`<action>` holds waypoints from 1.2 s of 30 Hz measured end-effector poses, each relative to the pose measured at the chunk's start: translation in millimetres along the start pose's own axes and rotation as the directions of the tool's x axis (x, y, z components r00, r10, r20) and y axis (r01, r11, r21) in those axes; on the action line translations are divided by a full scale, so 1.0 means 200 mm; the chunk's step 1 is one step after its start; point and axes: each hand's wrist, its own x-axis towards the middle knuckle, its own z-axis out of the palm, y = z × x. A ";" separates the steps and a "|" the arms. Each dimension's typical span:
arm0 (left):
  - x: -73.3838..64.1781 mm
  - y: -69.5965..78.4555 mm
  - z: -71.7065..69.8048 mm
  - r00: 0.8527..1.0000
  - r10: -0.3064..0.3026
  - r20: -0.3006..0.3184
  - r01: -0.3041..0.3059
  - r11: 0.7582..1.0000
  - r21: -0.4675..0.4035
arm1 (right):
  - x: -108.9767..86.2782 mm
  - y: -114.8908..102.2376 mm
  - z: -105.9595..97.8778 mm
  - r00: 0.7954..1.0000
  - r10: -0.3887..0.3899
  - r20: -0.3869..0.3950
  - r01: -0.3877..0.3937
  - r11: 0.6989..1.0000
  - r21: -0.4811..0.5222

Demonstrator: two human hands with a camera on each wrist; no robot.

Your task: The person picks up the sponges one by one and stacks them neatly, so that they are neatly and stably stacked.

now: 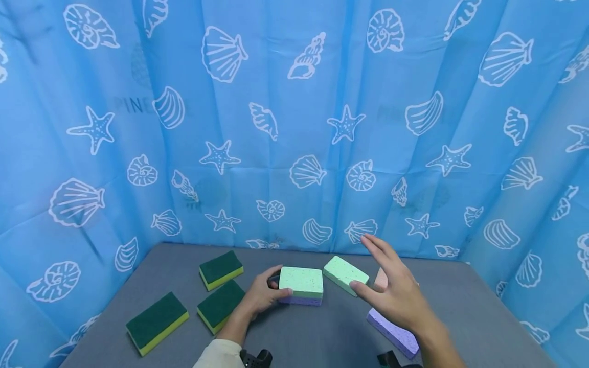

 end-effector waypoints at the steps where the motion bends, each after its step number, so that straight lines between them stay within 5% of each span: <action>1: 0.00 0.00 0.00 1.000 0.000 -0.001 0.000 1.000 0.000 | -0.01 -0.01 -0.01 1.000 0.003 -0.006 -0.003 1.000 0.011; 12: 0.00 0.00 0.00 1.000 -0.004 -0.008 0.003 1.000 -0.008 | -0.15 -0.06 -0.15 0.993 0.076 -0.090 -0.079 0.996 -0.028; 23: -0.01 0.01 -0.01 1.000 -0.007 -0.007 0.007 1.000 -0.001 | -0.30 0.12 -0.16 0.954 0.294 -0.066 -0.300 0.943 -0.141; 31: -0.01 0.01 -0.01 1.000 -0.005 -0.002 0.005 1.000 -0.013 | -0.43 0.31 -0.08 0.846 0.527 0.082 -0.520 0.849 -0.093; 36: -0.01 0.01 -0.01 1.000 0.002 0.007 -0.002 1.000 -0.020 | -0.47 0.42 -0.04 0.737 0.656 0.164 -0.640 0.755 -0.145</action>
